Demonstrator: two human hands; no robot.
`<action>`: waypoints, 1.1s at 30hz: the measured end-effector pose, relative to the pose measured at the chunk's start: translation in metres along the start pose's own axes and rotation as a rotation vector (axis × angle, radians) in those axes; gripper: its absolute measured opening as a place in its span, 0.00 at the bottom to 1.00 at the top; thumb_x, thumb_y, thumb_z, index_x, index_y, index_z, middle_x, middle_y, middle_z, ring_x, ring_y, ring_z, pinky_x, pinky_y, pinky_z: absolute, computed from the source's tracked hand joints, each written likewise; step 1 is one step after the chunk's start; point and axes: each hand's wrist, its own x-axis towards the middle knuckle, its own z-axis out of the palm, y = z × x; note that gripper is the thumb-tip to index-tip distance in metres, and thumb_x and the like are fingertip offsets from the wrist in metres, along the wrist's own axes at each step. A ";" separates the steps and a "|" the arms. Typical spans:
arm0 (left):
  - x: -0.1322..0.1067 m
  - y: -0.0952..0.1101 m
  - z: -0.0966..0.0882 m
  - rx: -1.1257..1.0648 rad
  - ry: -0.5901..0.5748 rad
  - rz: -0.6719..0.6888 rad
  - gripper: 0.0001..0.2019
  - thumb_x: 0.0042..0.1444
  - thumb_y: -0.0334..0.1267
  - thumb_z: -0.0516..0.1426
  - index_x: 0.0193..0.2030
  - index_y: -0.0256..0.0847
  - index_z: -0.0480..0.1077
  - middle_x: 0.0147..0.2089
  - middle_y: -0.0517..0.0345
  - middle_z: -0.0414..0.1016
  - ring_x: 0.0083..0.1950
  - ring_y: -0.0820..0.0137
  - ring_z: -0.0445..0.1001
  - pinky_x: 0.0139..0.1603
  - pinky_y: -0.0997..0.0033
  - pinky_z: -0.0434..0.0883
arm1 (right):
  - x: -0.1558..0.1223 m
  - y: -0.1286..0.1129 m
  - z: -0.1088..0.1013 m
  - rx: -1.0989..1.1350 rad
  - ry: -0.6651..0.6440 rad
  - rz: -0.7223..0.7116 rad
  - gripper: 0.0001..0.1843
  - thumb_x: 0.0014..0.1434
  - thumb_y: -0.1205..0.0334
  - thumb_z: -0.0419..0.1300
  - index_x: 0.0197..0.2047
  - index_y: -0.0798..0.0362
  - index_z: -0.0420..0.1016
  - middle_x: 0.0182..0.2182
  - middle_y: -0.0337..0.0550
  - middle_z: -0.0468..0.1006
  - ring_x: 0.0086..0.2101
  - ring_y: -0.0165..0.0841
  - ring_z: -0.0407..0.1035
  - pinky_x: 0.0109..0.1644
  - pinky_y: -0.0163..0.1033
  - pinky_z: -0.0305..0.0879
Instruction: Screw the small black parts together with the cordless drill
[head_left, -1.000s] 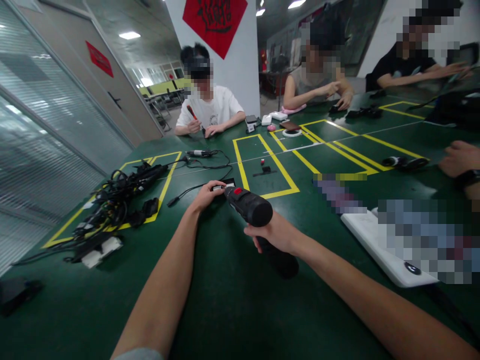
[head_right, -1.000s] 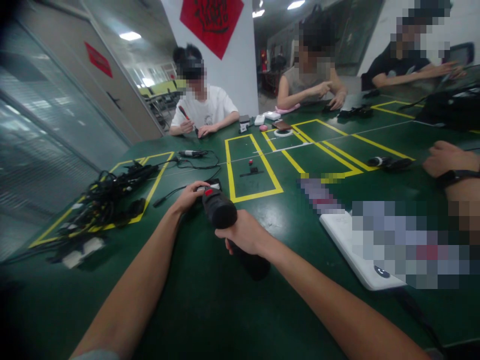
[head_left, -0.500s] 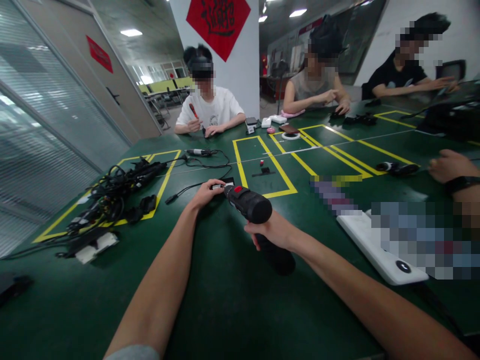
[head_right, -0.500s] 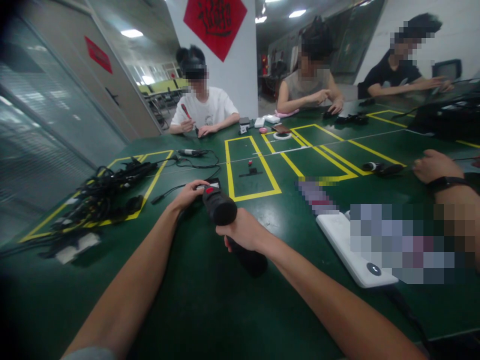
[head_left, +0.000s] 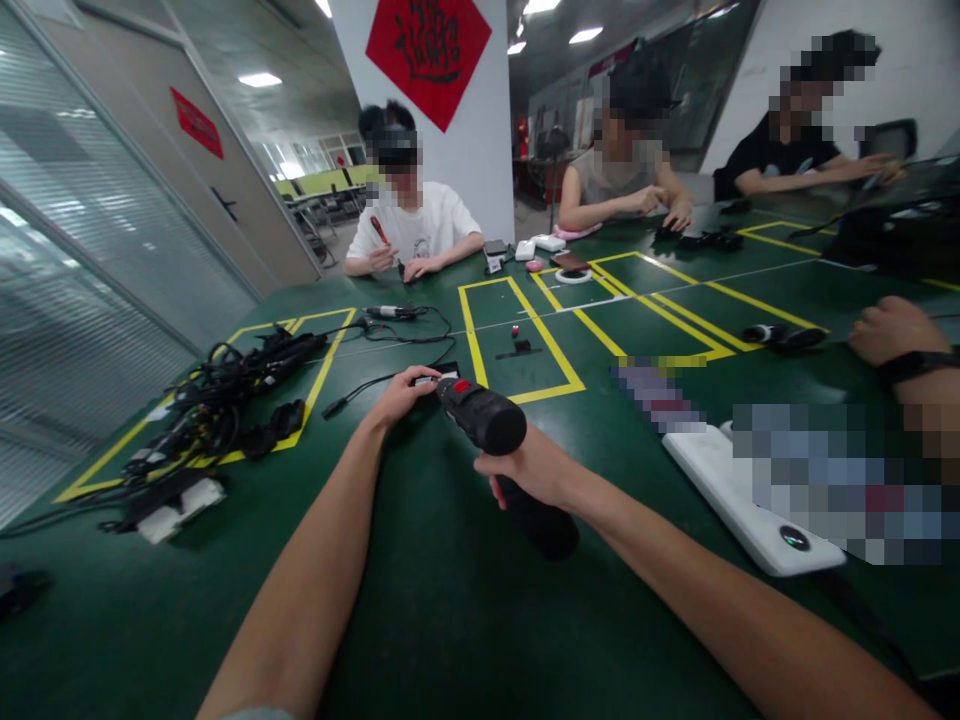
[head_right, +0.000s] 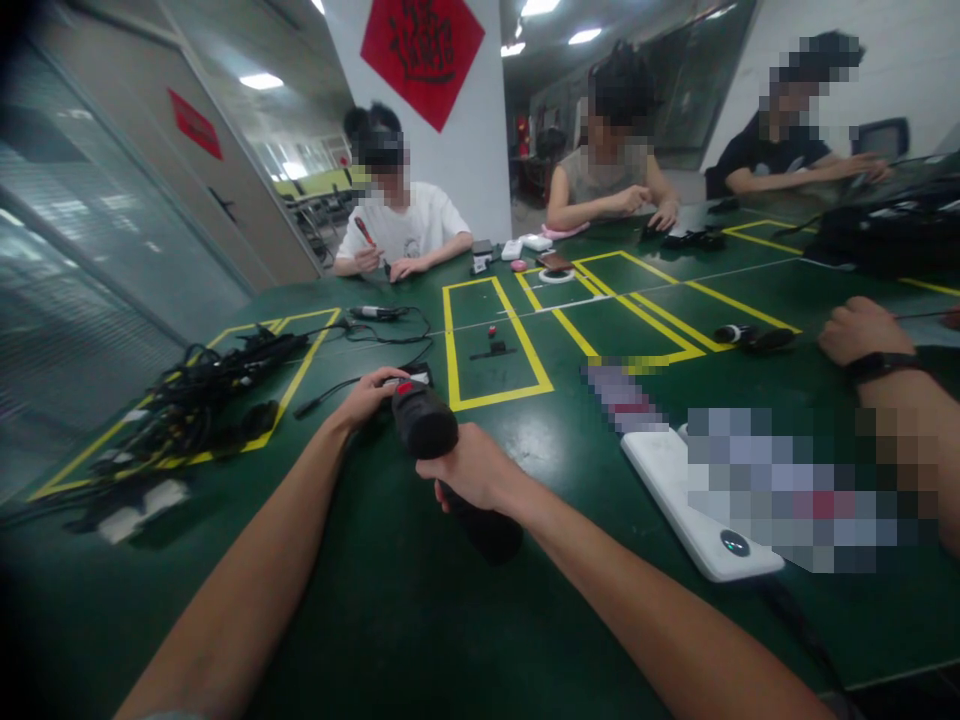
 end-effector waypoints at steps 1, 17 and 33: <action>0.000 0.000 0.000 -0.004 -0.001 0.001 0.20 0.49 0.47 0.60 0.47 0.41 0.76 0.52 0.52 0.77 0.54 0.59 0.72 0.61 0.58 0.65 | 0.000 0.000 0.000 0.005 -0.001 0.003 0.08 0.52 0.66 0.60 0.23 0.55 0.69 0.18 0.40 0.73 0.18 0.29 0.69 0.26 0.34 0.64; 0.001 0.000 -0.002 0.073 -0.004 0.038 0.21 0.48 0.47 0.62 0.48 0.41 0.76 0.53 0.51 0.76 0.54 0.58 0.72 0.59 0.59 0.66 | 0.001 0.005 0.000 0.055 -0.006 -0.008 0.06 0.53 0.63 0.62 0.30 0.54 0.68 0.18 0.37 0.73 0.18 0.30 0.69 0.25 0.35 0.65; -0.001 0.004 -0.002 0.069 0.009 0.021 0.22 0.45 0.46 0.64 0.47 0.42 0.77 0.54 0.51 0.76 0.55 0.57 0.72 0.60 0.57 0.65 | 0.000 0.000 -0.002 0.009 -0.005 0.001 0.07 0.53 0.65 0.61 0.25 0.55 0.70 0.18 0.39 0.73 0.19 0.30 0.69 0.27 0.35 0.65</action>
